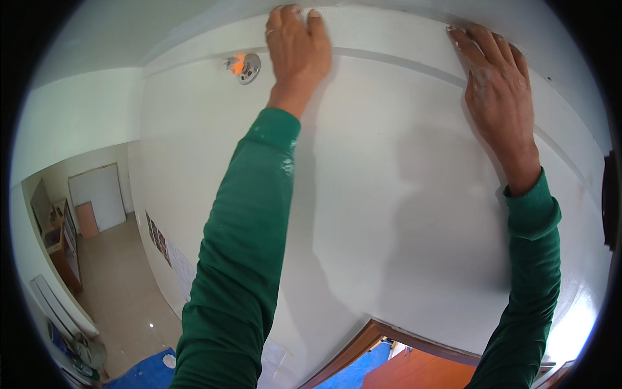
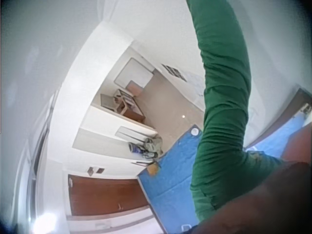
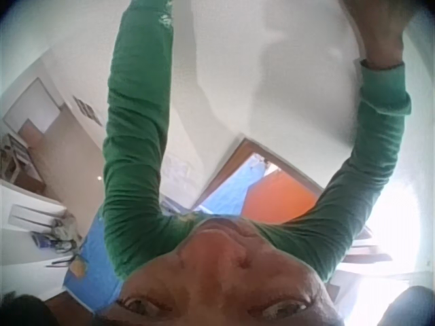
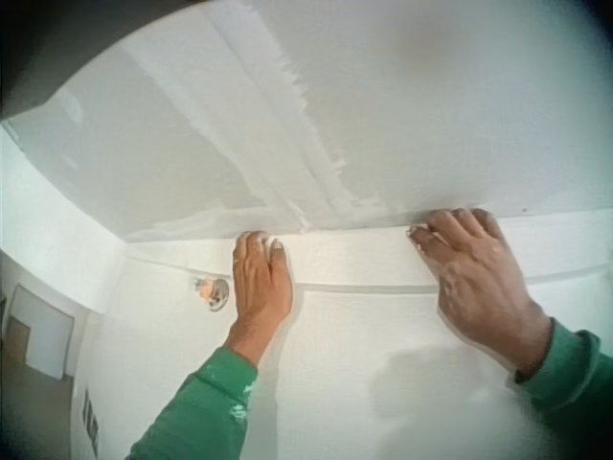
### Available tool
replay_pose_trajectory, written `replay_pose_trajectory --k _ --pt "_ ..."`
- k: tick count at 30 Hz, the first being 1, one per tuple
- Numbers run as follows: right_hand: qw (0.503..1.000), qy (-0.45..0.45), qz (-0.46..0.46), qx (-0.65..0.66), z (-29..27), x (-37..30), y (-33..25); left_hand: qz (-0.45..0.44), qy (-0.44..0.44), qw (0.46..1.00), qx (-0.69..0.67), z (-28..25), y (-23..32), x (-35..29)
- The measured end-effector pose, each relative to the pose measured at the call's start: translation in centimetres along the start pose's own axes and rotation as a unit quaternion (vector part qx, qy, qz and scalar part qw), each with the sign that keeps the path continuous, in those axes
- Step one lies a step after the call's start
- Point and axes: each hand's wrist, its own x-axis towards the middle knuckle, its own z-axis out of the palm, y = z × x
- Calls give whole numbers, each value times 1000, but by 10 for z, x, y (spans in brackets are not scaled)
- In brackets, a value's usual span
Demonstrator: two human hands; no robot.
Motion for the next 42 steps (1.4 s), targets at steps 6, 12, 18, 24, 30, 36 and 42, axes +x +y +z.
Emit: replay_pose_trajectory --k 6,12,18,24,30,36,42 --pt "1000 17 -5 -19 0 0 0 49 64 996 42 2 -18 -4" --pt "1000 6 7 -9 1 0 0 95 15 995 17 -3 13 -14" --pt "1000 8 -3 -22 3 -2 3 78 -37 996 -22 -7 14 -6" --pt "1000 13 -4 -20 2 0 1 104 -16 994 -6 -6 6 -3" --pt "1000 21 -1 7 0 1 0 33 30 999 15 3 8 0" --pt "1000 30 -3 4 3 0 2 -1 38 999 29 1 7 -1" --pt "1000 19 1 -4 0 1 0 86 -91 992 23 -8 19 4"
